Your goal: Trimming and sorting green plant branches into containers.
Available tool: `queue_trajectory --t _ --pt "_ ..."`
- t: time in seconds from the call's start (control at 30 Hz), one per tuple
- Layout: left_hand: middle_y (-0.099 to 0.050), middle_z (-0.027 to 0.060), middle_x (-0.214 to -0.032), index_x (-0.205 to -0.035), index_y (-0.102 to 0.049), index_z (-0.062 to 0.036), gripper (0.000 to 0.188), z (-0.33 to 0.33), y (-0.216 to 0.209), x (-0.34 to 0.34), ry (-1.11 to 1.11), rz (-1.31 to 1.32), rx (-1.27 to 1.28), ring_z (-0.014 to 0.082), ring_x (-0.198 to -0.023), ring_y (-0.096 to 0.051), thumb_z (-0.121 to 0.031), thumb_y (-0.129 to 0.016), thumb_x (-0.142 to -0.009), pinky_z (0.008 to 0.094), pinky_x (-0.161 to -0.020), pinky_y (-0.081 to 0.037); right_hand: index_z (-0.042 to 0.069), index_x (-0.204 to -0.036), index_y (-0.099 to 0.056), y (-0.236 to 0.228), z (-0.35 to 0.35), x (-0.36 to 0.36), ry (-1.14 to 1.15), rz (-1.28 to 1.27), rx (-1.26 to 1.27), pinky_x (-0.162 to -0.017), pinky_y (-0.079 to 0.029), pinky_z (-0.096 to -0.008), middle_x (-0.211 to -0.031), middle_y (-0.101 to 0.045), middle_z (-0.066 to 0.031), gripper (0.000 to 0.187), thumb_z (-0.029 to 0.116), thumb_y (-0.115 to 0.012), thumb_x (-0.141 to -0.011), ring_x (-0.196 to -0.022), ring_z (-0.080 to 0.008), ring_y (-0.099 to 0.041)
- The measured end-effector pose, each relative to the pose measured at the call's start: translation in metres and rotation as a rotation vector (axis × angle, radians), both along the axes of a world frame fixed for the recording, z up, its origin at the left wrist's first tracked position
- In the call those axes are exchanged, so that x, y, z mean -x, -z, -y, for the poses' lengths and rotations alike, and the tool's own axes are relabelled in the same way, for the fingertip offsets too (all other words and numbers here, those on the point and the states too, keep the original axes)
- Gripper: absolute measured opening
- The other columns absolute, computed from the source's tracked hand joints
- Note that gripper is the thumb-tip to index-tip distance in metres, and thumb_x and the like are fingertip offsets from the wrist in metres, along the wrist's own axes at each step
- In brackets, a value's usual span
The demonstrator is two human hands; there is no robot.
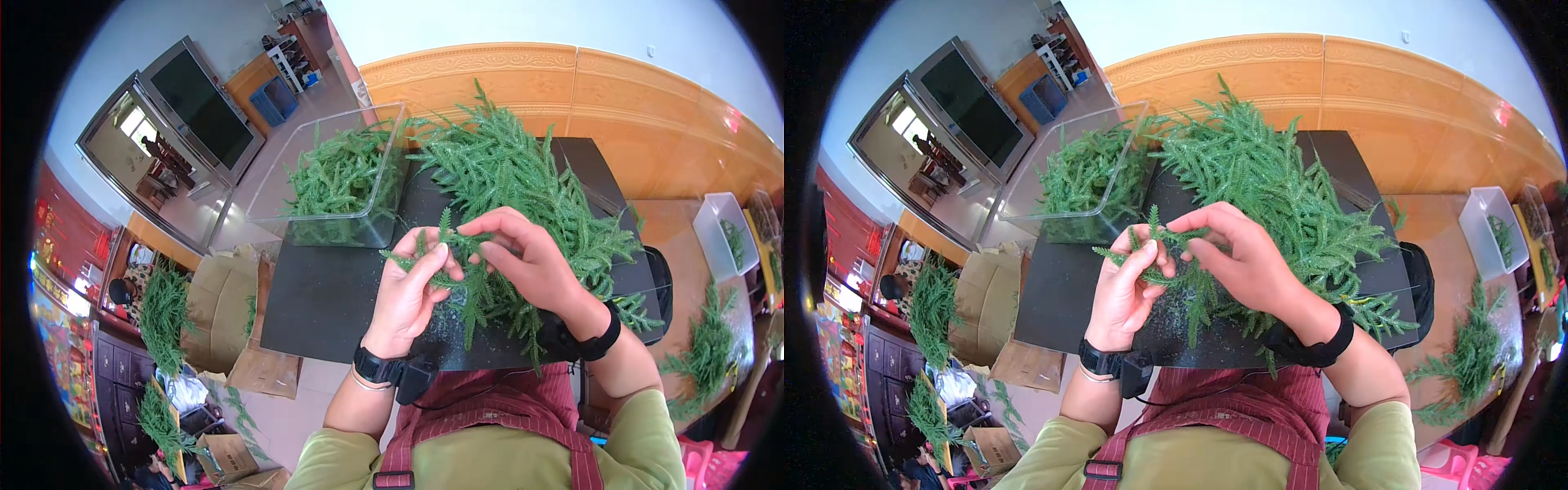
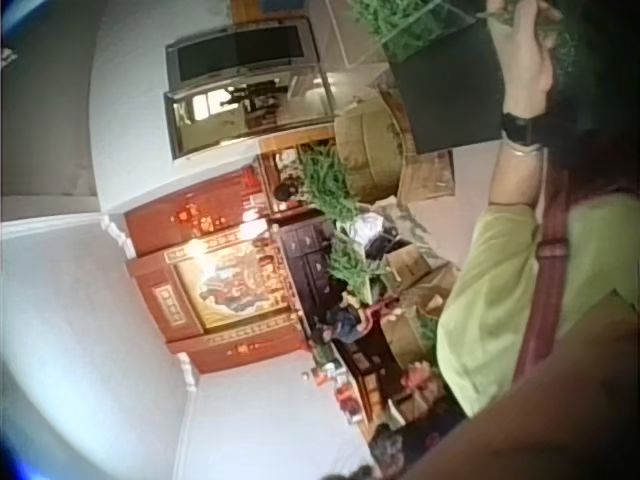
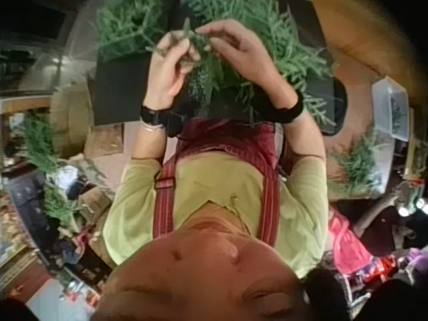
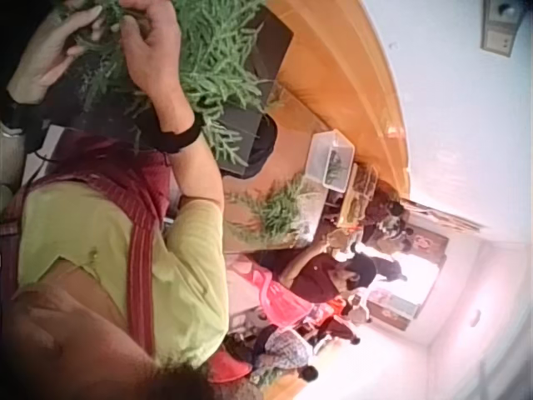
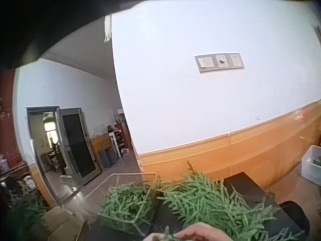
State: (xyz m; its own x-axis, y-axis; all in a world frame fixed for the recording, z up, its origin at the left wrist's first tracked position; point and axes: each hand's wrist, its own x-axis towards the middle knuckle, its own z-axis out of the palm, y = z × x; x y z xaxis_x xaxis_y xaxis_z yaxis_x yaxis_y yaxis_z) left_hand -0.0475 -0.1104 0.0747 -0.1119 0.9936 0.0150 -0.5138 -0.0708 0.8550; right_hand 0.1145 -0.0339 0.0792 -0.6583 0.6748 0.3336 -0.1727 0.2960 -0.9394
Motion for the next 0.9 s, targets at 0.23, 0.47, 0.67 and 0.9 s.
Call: queue_trajectory --t 0.23,0.47,0.67,0.9 --pt "-0.059 0.0058 -0.086 -0.104 -0.048 -0.0058 0.017 0.0 0.001 -0.008 -0.073 -0.047 0.01 0.0172 -0.087 -0.062 -0.013 -0.053 -0.089 0.0175 -0.049 -0.047 0.007 -0.114 -0.051 -0.005 0.011 0.004 0.235 0.087 -0.605 -0.072 -0.046 -0.032 -0.102 -0.05 -0.0093 0.057 0.008 -0.075 -0.063 -0.095 -0.0216 -0.053" --pt "-0.058 0.0049 -0.085 -0.103 -0.049 -0.0063 0.014 0.001 0.002 -0.012 -0.071 0.055 0.047 0.0175 -0.085 -0.061 -0.01 -0.051 -0.089 0.0194 -0.052 -0.049 0.007 -0.111 -0.053 0.003 0.01 0.003 0.268 0.182 -0.675 -0.073 -0.049 -0.0341 -0.102 -0.049 -0.0114 0.06 0.01 -0.078 -0.057 -0.09 -0.0261 -0.055" --pt "-0.057 0.0046 -0.084 -0.101 -0.049 -0.0059 0.013 0.006 -0.003 -0.012 -0.025 0.052 0.011 0.0151 -0.082 -0.06 -0.01 -0.05 -0.089 0.0199 -0.054 -0.05 0.008 -0.109 -0.054 0.002 0.01 0.004 0.207 0.155 -0.583 -0.072 -0.049 -0.0332 -0.098 -0.05 -0.0113 0.057 0.01 -0.078 -0.057 -0.088 -0.0267 -0.056" --pt "-0.057 0.0012 -0.08 -0.097 -0.051 -0.009 0.011 0.01 -0.003 -0.011 -0.111 -0.202 0.042 0.0075 -0.074 -0.056 -0.011 -0.055 -0.087 0.0153 -0.049 -0.04 0.009 -0.106 -0.057 -0.004 0.01 -0.002 0.227 0.164 -0.666 -0.069 -0.048 -0.0325 -0.094 -0.052 -0.01 0.055 0.01 -0.079 -0.056 -0.085 -0.0261 -0.056"
